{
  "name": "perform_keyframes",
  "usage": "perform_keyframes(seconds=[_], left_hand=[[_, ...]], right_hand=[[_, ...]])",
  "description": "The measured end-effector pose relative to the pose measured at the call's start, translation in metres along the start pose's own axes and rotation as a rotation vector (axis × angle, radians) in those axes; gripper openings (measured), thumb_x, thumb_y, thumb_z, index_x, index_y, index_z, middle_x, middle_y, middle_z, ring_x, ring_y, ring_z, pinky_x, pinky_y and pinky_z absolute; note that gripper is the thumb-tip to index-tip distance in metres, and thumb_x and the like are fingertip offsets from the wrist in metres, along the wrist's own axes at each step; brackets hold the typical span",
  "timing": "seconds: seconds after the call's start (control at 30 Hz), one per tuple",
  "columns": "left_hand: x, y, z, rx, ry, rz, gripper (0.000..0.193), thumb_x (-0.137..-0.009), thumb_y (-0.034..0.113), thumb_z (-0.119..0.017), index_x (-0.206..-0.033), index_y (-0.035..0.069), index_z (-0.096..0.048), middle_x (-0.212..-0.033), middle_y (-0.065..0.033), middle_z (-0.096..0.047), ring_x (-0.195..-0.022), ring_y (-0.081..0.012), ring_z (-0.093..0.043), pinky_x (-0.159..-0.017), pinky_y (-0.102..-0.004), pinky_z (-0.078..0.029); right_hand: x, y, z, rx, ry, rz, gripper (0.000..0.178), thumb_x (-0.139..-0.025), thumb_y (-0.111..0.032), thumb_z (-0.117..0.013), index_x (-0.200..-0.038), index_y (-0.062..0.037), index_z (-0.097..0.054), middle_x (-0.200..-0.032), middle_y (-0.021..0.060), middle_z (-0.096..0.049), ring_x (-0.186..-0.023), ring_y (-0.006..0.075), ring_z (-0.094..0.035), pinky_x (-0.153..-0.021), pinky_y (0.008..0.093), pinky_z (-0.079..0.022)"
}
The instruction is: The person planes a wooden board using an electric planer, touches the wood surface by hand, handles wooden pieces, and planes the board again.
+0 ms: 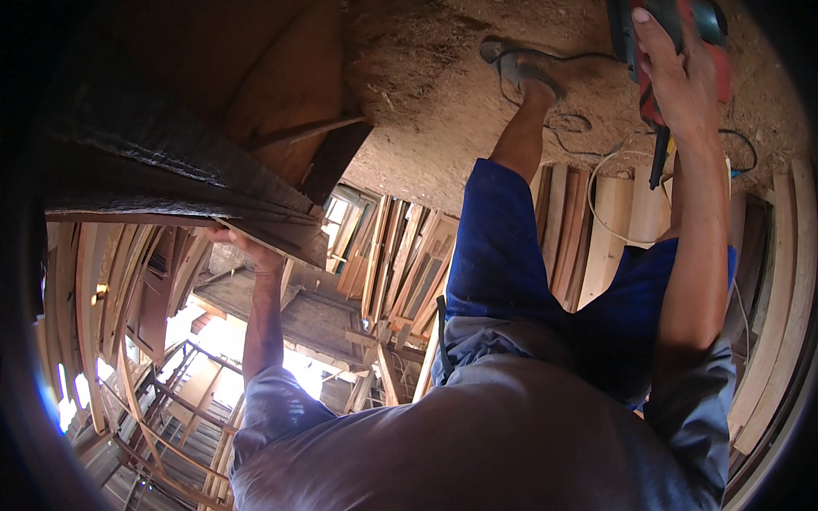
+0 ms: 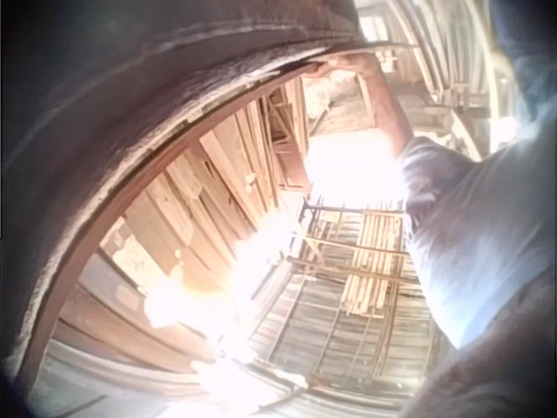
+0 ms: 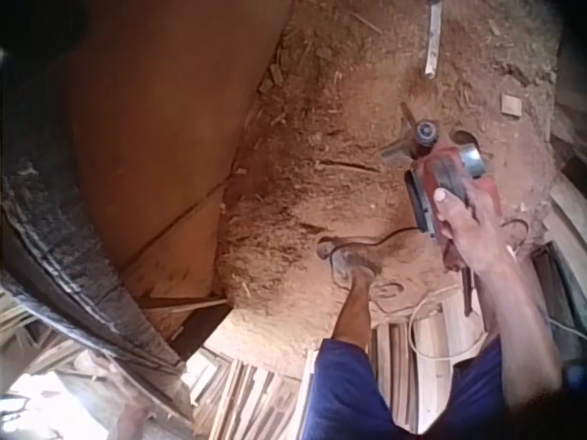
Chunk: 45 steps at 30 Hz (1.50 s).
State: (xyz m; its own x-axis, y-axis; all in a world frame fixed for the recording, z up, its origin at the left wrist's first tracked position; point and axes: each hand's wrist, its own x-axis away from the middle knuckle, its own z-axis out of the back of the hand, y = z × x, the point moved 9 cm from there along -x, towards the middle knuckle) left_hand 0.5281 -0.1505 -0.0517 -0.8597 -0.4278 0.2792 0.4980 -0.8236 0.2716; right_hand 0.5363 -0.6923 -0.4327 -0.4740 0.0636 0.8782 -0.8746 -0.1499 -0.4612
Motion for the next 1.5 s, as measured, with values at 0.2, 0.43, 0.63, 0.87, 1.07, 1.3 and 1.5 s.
perform_keyframes(seconds=[0.2,0.43,0.63,0.87,1.07,1.3,1.5], left_hand=[[0.004,-0.001,0.006,0.002,0.023,-0.031,0.096,-0.097,0.061,-0.041,-0.158,-0.002,0.000,-0.162,-0.0252,-0.007,-0.151,-0.0357,-0.015,-0.124,-0.0530,-0.015],[0.013,0.009,0.010,-0.312,0.096,-0.203,0.087,-0.104,0.047,-0.037,-0.158,-0.013,-0.003,-0.166,-0.0321,-0.005,-0.155,-0.0439,-0.009,-0.125,-0.0552,-0.010],[0.009,0.030,0.013,-0.365,0.246,-0.246,0.084,-0.096,0.043,-0.052,-0.154,-0.011,-0.026,-0.164,-0.0328,-0.017,-0.153,-0.0512,-0.012,-0.121,-0.0635,-0.012],[0.005,0.029,0.020,-0.006,0.403,-0.060,0.088,-0.082,0.050,-0.066,-0.151,0.002,-0.037,-0.159,-0.0353,-0.022,-0.141,-0.0599,-0.022,-0.115,-0.0711,-0.017],[0.018,0.015,0.027,0.182,0.506,-0.056,0.084,-0.084,0.043,-0.068,-0.150,-0.001,-0.038,-0.158,-0.0377,-0.025,-0.141,-0.0569,-0.028,-0.119,-0.0677,-0.019],[0.114,-0.088,0.026,0.273,0.577,0.207,0.074,-0.085,0.035,-0.067,-0.150,0.007,-0.044,-0.164,-0.0260,-0.028,-0.150,-0.0453,-0.026,-0.120,-0.0648,-0.017],[0.346,-0.308,0.052,0.111,0.380,1.054,0.066,-0.090,0.040,-0.064,-0.146,0.007,-0.050,-0.162,-0.0261,-0.032,-0.149,-0.0476,-0.029,-0.116,-0.0647,-0.025]], right_hand=[[0.003,-0.009,-0.018,0.040,-0.049,0.086,0.056,-0.097,-0.046,-0.070,-0.133,-0.0031,-0.065,-0.098,0.0011,-0.065,-0.088,0.0085,-0.058,-0.077,0.0251,-0.050],[0.016,-0.055,-0.071,0.234,-0.229,0.258,0.061,-0.101,-0.034,-0.065,-0.149,0.0008,-0.048,-0.110,0.0079,-0.067,-0.102,0.0130,-0.061,-0.089,0.0296,-0.050],[0.070,-0.075,-0.141,0.665,-0.364,0.509,0.074,-0.101,-0.031,-0.063,-0.154,0.0096,-0.033,-0.153,0.0285,-0.046,-0.144,0.0368,-0.043,-0.119,0.0375,-0.030],[0.140,-0.015,-0.204,0.603,-0.892,0.386,0.072,-0.099,-0.026,-0.066,-0.154,0.0063,-0.033,-0.153,0.0237,-0.048,-0.142,0.0335,-0.047,-0.119,0.0394,-0.033],[0.279,-0.031,-0.298,1.311,-0.838,0.731,0.063,-0.096,-0.024,-0.068,-0.149,-0.0011,-0.043,-0.145,0.0232,-0.056,-0.137,0.0354,-0.052,-0.114,0.0436,-0.041],[0.424,-0.027,-0.388,1.552,-1.173,0.668,0.055,-0.099,-0.037,-0.059,-0.141,-0.0006,-0.053,-0.138,0.0276,-0.059,-0.132,0.0418,-0.055,-0.109,0.0468,-0.043],[0.496,-0.032,-0.451,1.679,-1.159,0.516,0.059,-0.097,-0.046,-0.060,-0.124,0.0071,-0.058,-0.117,0.0309,-0.065,-0.114,0.0437,-0.063,-0.098,0.0469,-0.048]])
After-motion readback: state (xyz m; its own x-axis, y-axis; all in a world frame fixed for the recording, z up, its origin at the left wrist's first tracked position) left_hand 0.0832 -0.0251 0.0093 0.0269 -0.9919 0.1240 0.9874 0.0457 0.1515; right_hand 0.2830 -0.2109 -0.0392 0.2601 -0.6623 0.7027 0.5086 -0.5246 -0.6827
